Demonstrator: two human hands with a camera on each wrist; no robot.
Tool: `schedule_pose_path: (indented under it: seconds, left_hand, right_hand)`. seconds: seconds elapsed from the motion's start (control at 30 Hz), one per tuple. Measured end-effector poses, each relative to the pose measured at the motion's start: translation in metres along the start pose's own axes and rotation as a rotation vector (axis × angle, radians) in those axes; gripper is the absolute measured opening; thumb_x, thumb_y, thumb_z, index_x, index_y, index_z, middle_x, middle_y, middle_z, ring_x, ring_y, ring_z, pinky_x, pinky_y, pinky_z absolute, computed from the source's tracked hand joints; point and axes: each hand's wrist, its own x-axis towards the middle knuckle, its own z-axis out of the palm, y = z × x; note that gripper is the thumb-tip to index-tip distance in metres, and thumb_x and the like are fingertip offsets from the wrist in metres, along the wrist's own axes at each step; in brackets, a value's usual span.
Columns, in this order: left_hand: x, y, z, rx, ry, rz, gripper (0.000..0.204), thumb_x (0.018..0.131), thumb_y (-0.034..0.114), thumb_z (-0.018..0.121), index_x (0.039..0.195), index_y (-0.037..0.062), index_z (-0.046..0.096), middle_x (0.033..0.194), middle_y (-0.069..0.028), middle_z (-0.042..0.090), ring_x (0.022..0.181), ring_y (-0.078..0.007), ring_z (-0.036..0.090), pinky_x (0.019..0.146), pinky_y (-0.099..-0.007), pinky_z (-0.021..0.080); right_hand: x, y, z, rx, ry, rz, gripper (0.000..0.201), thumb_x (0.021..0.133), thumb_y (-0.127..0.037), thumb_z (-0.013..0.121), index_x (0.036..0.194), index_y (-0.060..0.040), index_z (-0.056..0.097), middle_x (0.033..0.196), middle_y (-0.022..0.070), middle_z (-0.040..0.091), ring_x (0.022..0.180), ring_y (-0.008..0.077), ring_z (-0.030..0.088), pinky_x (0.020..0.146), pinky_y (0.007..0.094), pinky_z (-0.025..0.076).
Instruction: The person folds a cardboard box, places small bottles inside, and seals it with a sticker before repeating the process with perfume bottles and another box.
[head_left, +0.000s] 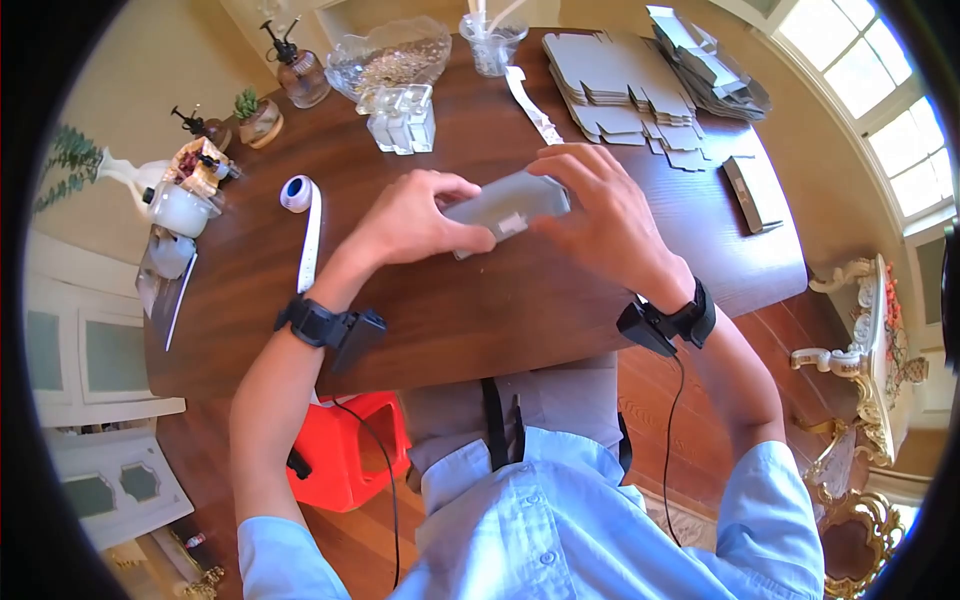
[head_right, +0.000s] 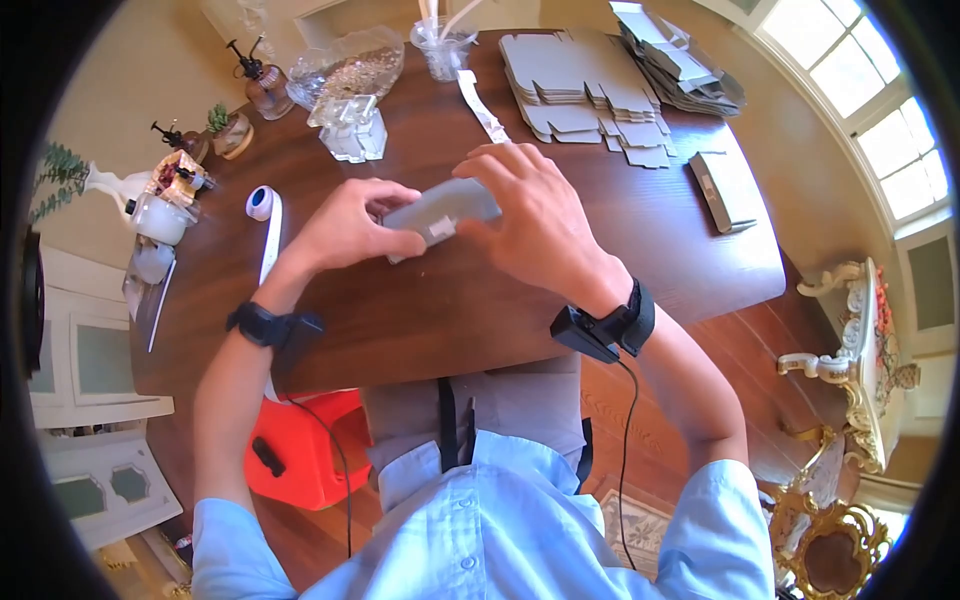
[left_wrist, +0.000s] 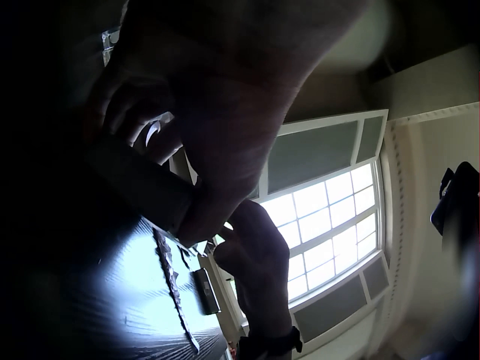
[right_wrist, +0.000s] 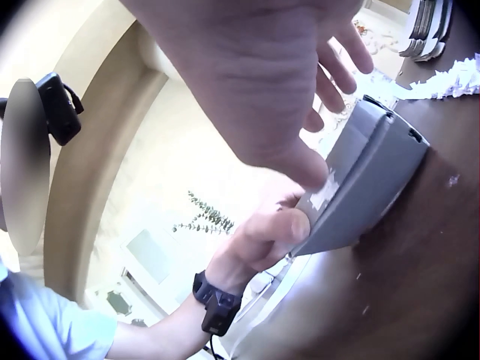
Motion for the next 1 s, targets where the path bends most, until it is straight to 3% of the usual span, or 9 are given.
schedule_pose_path:
  seconds: [0.03,0.1,0.17,0.23,0.33,0.43,0.6,0.77,1.0]
  left_hand:
    - [-0.003,-0.001,0.003,-0.047,-0.04,-0.029,0.064,0.065,0.039,0.088,0.116,0.0035,0.077,0.109,-0.0137,0.077,0.097,-0.023,0.073,0.09,-0.0343,0.057]
    - [-0.016,0.013,0.008,0.134,-0.033,0.084,0.065,0.067,0.025,0.092,0.123,0.0018,0.071,0.108,-0.0089,0.072,0.095,-0.0161,0.068,0.085,-0.0319,0.054]
    - [-0.028,0.027,0.017,0.249,0.044,0.24,0.061,0.064,0.031,0.088,0.117,0.0054,0.071,0.109,-0.013,0.07,0.099,-0.0277,0.068,0.088,-0.0372,0.054]
    - [-0.034,0.034,0.025,0.277,0.069,0.327,0.059,0.065,0.03,0.087,0.116,0.0061,0.068,0.109,-0.0139,0.07,0.103,-0.0304,0.068,0.092,-0.0382,0.053]
    - [-0.039,0.05,0.028,0.229,0.007,0.322,0.061,0.065,0.027,0.087,0.118,0.0082,0.065,0.111,-0.0141,0.07,0.107,-0.0328,0.066,0.096,-0.0401,0.052]
    - [-0.023,0.064,0.044,0.146,0.003,0.475,0.064,0.065,0.021,0.088,0.123,0.0093,0.063,0.116,-0.014,0.067,0.111,-0.0346,0.064,0.098,-0.0424,0.052]
    - [-0.009,0.089,0.05,0.027,0.055,0.44,0.068,0.08,0.003,0.076,0.144,0.0052,0.055,0.141,-0.0118,0.062,0.13,-0.024,0.06,0.108,-0.039,0.049]
    - [-0.006,0.08,0.051,-0.073,0.079,0.297,0.055,0.088,0.002,0.068,0.142,0.0041,0.057,0.128,-0.0129,0.069,0.119,-0.0231,0.066,0.104,-0.0368,0.052]
    - [-0.008,0.075,0.065,-0.091,-0.039,0.2,0.048,0.088,0.0,0.068,0.135,0.0018,0.061,0.122,-0.0137,0.072,0.112,-0.0218,0.069,0.097,-0.0341,0.055]
  right_hand:
    - [0.004,-0.003,0.0,-0.059,0.022,-0.158,0.049,0.076,-0.019,0.085,0.12,-0.0068,0.066,0.116,0.015,0.069,0.108,0.0338,0.065,0.093,0.0438,0.054]
    - [0.004,0.001,-0.004,-0.044,-0.066,-0.189,0.061,0.077,-0.022,0.084,0.132,-0.0056,0.062,0.122,0.0173,0.067,0.115,0.0368,0.063,0.102,0.0443,0.051]
    - [0.006,0.0,-0.013,0.28,-0.593,0.03,0.064,0.078,-0.026,0.084,0.134,-0.0041,0.061,0.126,0.0195,0.066,0.118,0.0392,0.062,0.103,0.0453,0.05]
    - [-0.003,-0.003,-0.013,0.238,-0.621,0.046,0.068,0.078,-0.028,0.082,0.138,-0.0027,0.058,0.127,0.0216,0.065,0.12,0.0409,0.061,0.104,0.0464,0.049]
    - [-0.023,0.003,-0.024,0.327,-0.522,-0.046,0.072,0.077,-0.029,0.083,0.138,-0.0018,0.056,0.122,0.0224,0.065,0.118,0.0412,0.062,0.101,0.0485,0.05]
    - [-0.044,-0.002,-0.049,0.185,-0.431,0.087,0.069,0.073,-0.03,0.084,0.131,-0.0019,0.059,0.119,0.0207,0.064,0.113,0.041,0.061,0.1,0.0482,0.05]
    - [-0.076,0.04,-0.102,-0.053,-0.185,0.237,0.066,0.072,-0.032,0.082,0.128,-0.005,0.061,0.119,0.0201,0.064,0.113,0.0396,0.061,0.099,0.048,0.05]
    - [-0.111,0.096,-0.158,-0.267,-0.011,0.699,0.067,0.074,-0.04,0.079,0.129,-0.006,0.063,0.122,0.0229,0.068,0.111,0.0381,0.066,0.098,0.0445,0.051]
    - [-0.096,0.182,-0.191,-0.533,0.154,0.806,0.072,0.076,-0.049,0.075,0.131,-0.0035,0.064,0.122,0.0238,0.07,0.116,0.0379,0.066,0.099,0.0443,0.051]
